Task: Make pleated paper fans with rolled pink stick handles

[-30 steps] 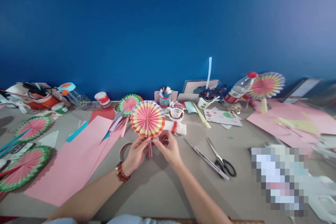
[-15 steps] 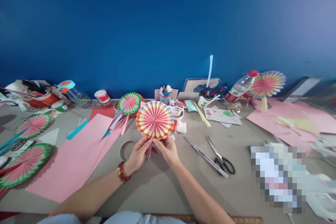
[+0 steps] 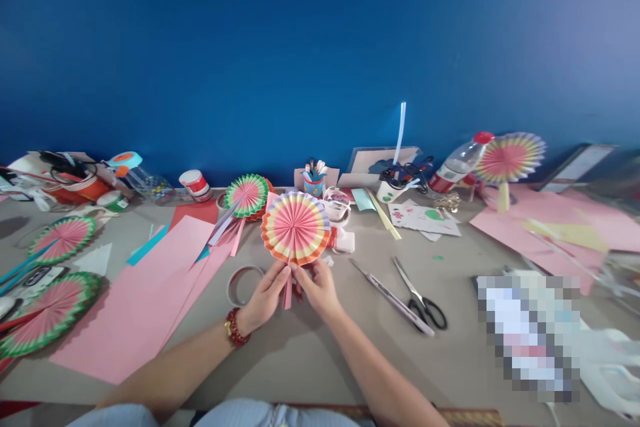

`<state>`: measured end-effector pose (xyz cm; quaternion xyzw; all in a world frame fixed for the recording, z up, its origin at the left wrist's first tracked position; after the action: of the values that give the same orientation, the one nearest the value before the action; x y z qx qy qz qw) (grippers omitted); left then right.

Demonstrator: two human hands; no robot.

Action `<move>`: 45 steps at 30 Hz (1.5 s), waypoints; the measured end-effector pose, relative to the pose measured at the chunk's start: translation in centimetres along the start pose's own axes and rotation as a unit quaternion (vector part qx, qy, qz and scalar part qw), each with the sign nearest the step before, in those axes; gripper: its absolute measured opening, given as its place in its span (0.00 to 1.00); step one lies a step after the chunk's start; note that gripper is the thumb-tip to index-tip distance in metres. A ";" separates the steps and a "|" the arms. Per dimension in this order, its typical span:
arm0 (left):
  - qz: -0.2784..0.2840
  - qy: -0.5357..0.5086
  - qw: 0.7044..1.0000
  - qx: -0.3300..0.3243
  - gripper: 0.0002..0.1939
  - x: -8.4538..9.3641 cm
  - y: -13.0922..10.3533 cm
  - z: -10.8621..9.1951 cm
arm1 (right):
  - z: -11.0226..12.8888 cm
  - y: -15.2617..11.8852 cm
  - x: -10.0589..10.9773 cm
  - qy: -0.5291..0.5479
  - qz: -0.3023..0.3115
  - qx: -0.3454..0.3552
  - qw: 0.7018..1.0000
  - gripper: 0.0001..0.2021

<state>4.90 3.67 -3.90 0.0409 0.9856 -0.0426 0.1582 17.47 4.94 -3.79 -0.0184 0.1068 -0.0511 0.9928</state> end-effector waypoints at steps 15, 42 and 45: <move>0.072 -0.038 0.997 -0.015 0.17 -0.5 0.1 -0.3 | -0.1 -0.1 -0.1 0.032 0.058 -0.040 0.997 0.22; -0.071 -0.030 0.996 -0.040 0.15 1.2 1.0 -1.0 | -0.5 0.1 0.8 0.133 0.033 -0.094 0.986 0.18; -0.081 -0.048 0.995 -0.037 0.17 1.4 1.4 -1.2 | -0.6 0.1 0.7 0.137 0.035 -0.102 0.985 0.19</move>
<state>3.29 5.29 -3.30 -0.0470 0.9778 -0.0206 0.2032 18.00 4.94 -4.52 -0.1092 0.2467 -0.0074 0.9629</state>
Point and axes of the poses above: each hand's wrist, its own y-axis towards the middle knuckle, its own x-axis out of the back of the hand, z = x × y, the point moved 2 cm from there along y, towards the middle knuckle, and after that the axes turned 11 degrees about -z, right-handed, at the moved point
